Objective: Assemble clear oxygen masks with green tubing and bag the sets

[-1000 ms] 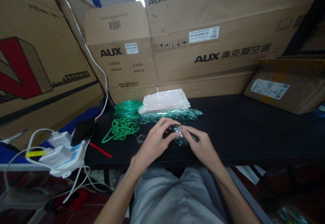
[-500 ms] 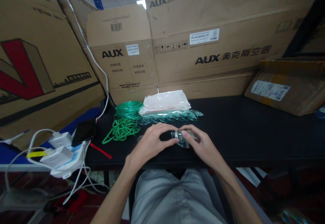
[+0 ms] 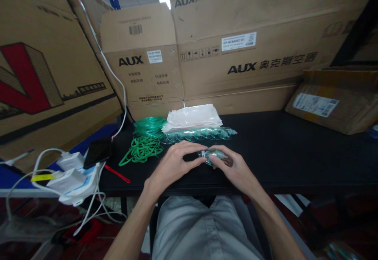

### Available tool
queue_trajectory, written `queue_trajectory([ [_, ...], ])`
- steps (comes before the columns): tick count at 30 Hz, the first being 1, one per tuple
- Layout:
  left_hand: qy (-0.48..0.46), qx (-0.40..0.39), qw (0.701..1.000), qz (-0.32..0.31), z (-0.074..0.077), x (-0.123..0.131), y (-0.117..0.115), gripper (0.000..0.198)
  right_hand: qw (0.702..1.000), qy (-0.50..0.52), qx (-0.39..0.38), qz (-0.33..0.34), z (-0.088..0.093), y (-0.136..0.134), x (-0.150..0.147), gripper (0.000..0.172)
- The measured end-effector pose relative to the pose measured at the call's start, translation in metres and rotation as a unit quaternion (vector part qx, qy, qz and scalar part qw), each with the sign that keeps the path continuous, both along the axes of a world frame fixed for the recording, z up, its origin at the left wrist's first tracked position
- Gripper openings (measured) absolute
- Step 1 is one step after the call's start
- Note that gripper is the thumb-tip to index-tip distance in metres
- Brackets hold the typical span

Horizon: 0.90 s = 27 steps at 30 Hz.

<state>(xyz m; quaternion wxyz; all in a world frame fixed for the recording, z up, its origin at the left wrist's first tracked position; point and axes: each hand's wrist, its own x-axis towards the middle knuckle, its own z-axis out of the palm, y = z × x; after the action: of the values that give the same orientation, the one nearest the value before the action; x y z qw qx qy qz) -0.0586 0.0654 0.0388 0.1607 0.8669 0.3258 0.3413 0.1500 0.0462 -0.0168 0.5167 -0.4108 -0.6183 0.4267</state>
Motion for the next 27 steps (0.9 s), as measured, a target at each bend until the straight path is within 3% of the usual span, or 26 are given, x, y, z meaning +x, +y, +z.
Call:
queue_trajectory([
  [7,-0.048,-0.008,0.992,0.116,0.021,-0.041,0.002,0.026,0.999,-0.039,0.001,-0.028,-0.002,0.001,0.0,0.036],
  [11,0.033,-0.008,0.992,0.125,0.007,-0.068,0.001,0.02,0.998,-0.047,0.003,-0.031,-0.001,0.0,-0.001,0.036],
  [16,0.157,0.003,0.981,0.117,-0.018,-0.081,0.0,0.017,0.999,-0.044,0.0,-0.029,-0.001,0.0,-0.002,0.038],
  [22,0.189,0.014,0.972,0.139,-0.022,-0.092,0.001,0.037,1.0,-0.023,-0.01,-0.017,0.002,-0.001,-0.001,0.038],
  [27,0.198,0.009,0.97,0.143,-0.022,-0.099,-0.004,0.034,0.999,-0.019,0.005,-0.037,0.027,-0.006,0.013,0.041],
])
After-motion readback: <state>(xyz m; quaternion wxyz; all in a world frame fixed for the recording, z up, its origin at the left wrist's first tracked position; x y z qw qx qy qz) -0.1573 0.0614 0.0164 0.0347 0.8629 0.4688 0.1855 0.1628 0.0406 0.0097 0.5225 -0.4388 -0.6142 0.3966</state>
